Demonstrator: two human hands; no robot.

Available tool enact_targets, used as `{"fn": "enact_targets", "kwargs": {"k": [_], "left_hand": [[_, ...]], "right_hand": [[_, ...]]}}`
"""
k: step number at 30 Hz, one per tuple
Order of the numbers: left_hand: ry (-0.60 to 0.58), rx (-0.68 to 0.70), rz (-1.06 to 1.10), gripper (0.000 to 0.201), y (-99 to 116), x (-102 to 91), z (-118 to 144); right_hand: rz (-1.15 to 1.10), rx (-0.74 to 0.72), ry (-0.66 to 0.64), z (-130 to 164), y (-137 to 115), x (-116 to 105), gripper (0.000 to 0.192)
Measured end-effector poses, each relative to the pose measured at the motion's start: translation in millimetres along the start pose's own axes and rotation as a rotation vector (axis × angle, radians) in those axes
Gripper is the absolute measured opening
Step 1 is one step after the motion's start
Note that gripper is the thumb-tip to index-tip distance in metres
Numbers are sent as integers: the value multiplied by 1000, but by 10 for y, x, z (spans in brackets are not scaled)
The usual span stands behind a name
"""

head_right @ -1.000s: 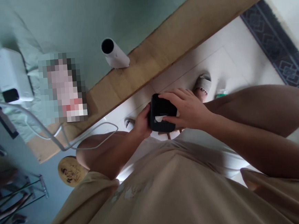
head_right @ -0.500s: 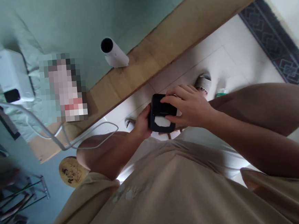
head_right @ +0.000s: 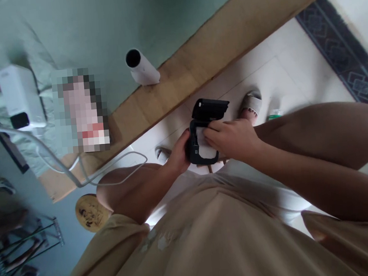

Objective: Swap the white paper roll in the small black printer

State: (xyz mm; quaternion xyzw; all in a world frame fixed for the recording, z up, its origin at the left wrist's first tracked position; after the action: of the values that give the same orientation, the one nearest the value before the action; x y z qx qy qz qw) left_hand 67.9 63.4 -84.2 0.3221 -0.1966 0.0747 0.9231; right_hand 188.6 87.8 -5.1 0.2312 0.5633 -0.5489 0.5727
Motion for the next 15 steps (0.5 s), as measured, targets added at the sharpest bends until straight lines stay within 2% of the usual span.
{"fn": "enact_targets", "kwargs": {"k": [2, 5, 9, 13, 15], "left_hand": [[6, 24, -27, 36, 36, -6, 11], [15, 34, -57, 41, 64, -12, 26], [21, 19, -73, 43, 60, -7, 34], [23, -9, -53, 40, 30, -16, 4], [48, -26, -31, 36, 11, -46, -22]], "right_hand": [[-19, 85, -106, 9, 16, 59, 41], [-31, 133, -112, -5, 22, 38, 37], [-80, 174, -126, -48, 64, 59, 46], [-192, 166, -114, -52, 174, 42, 50], [-357, 91, -14, -40, 222, -52, 48]]}}
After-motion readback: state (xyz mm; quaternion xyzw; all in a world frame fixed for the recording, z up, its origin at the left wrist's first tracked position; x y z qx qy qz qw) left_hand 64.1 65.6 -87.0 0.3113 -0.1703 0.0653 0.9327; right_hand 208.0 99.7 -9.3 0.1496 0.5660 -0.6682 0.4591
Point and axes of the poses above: each hand's wrist, its own z-axis away from the middle knuckle, its own x-axis out of the palm, y = z × x, the point moved 8 cm from there along -z, towards the middle knuckle, and after that the axes turned 11 degrees about -z, right-handed, at the moved point
